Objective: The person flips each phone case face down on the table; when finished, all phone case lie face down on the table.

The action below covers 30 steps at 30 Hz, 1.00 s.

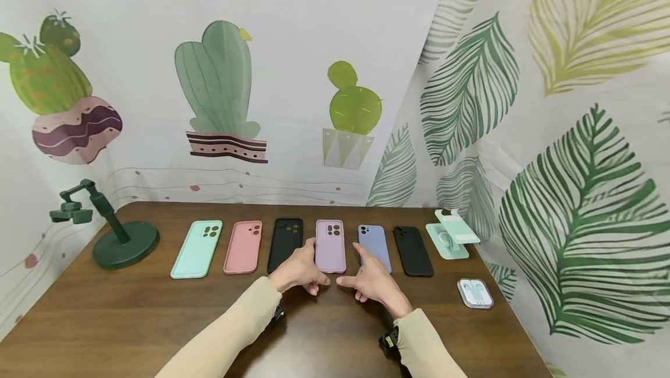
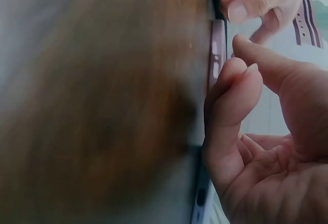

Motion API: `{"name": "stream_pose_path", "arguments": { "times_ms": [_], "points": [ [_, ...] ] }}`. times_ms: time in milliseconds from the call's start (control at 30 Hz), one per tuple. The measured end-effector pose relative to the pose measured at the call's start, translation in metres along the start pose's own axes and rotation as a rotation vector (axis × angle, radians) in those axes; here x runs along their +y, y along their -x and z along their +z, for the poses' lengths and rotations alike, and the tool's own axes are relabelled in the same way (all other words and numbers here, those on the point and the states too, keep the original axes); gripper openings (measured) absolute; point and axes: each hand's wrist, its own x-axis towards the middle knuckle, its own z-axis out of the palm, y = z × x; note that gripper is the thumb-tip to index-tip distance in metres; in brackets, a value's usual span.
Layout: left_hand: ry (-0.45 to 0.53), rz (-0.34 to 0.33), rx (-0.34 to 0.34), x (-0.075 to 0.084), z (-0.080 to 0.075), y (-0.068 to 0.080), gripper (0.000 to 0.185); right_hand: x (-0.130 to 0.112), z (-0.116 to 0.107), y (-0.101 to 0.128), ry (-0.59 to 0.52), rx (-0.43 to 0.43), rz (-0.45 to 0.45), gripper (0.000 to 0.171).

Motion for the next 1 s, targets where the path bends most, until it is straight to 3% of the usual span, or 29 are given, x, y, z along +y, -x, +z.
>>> {"name": "stream_pose_path", "arguments": {
  "times_ms": [400, 1000],
  "points": [
    [-0.087, -0.111, 0.029, 0.003, 0.003, -0.009, 0.113, -0.011, 0.011, -0.015, 0.009, 0.005, 0.097, 0.102],
    [-0.033, -0.088, 0.024, 0.002, 0.001, -0.01, 0.102, -0.012, 0.017, -0.023, -0.06, -0.032, 0.114, 0.098]
  ]
}}
